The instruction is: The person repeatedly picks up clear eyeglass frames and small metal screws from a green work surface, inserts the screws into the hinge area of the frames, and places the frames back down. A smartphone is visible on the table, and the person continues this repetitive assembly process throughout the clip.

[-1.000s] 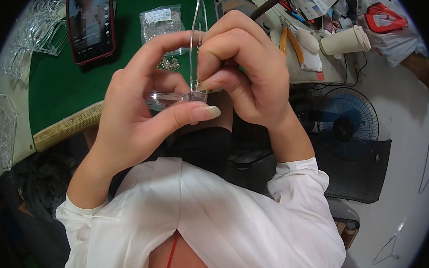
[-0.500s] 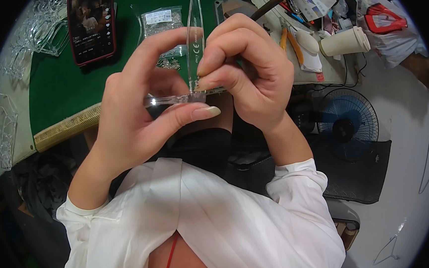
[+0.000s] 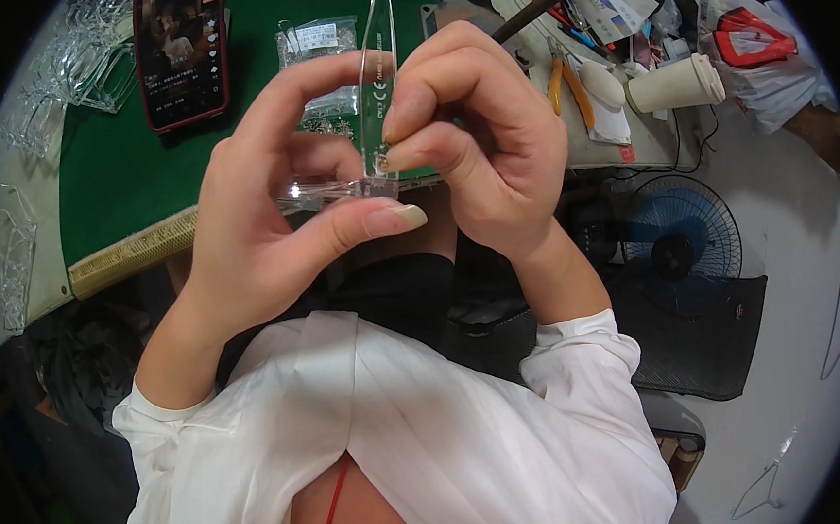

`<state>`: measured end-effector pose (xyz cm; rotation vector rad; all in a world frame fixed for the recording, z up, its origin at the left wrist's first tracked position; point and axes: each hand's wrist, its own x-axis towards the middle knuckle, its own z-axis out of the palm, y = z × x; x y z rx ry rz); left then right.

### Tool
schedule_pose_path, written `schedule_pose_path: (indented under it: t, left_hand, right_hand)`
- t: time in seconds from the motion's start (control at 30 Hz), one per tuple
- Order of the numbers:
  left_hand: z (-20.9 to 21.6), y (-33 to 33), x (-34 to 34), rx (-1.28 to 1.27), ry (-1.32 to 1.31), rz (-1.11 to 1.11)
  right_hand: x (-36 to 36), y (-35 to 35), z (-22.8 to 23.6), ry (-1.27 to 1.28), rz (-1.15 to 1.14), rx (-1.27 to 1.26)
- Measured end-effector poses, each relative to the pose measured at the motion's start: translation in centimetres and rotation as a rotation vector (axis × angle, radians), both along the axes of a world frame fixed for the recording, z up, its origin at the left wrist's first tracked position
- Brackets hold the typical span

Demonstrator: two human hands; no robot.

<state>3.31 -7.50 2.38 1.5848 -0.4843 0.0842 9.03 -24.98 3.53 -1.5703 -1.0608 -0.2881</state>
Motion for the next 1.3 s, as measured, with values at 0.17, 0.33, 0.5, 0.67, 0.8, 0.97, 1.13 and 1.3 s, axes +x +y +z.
schedule_pose_path:
  t: [0.17, 0.33, 0.5, 0.67, 0.8, 0.97, 1.13, 1.3]
  left_hand:
    - [0.0, 0.1, 0.0, 0.033, -0.027, -0.004]
    - [0.1, -0.1, 0.0, -0.121, 0.065, -0.063]
    - [-0.1, -0.2, 0.2, -0.086, 0.029, -0.044]
    - [0.1, -0.1, 0.4, -0.039, 0.035, -0.075]
    - [0.4, -0.2, 0.4, -0.155, 0.106, -0.147]
    - [1.3, 0.4, 0.4, -0.353, 0.282, -0.341]
    - [1.2, 0.4, 0.4, -0.475, 0.386, -0.395]
    - [1.5, 0.3, 0.5, -0.458, 0.422, -0.394]
  right_hand:
    - [0.2, -0.3, 0.2, -0.065, -0.017, -0.059]
    - [0.4, -0.3, 0.1, -0.066, 0.014, -0.031]
    - [0.5, -0.8, 0.2, -0.02, 0.07, -0.022]
    - [0.6, -1.0, 0.0, 0.177, 0.138, 0.114]
    - [1.4, -1.1, 0.2, 0.041, 0.176, 0.086]
    - [1.6, -1.9, 2.9, -0.422, -0.012, -0.193]
    - [2.3, -1.2, 4.1, -0.663, 0.035, -0.217]
    - [1.7, -1.3, 5.6, -0.72, -0.005, -0.386]
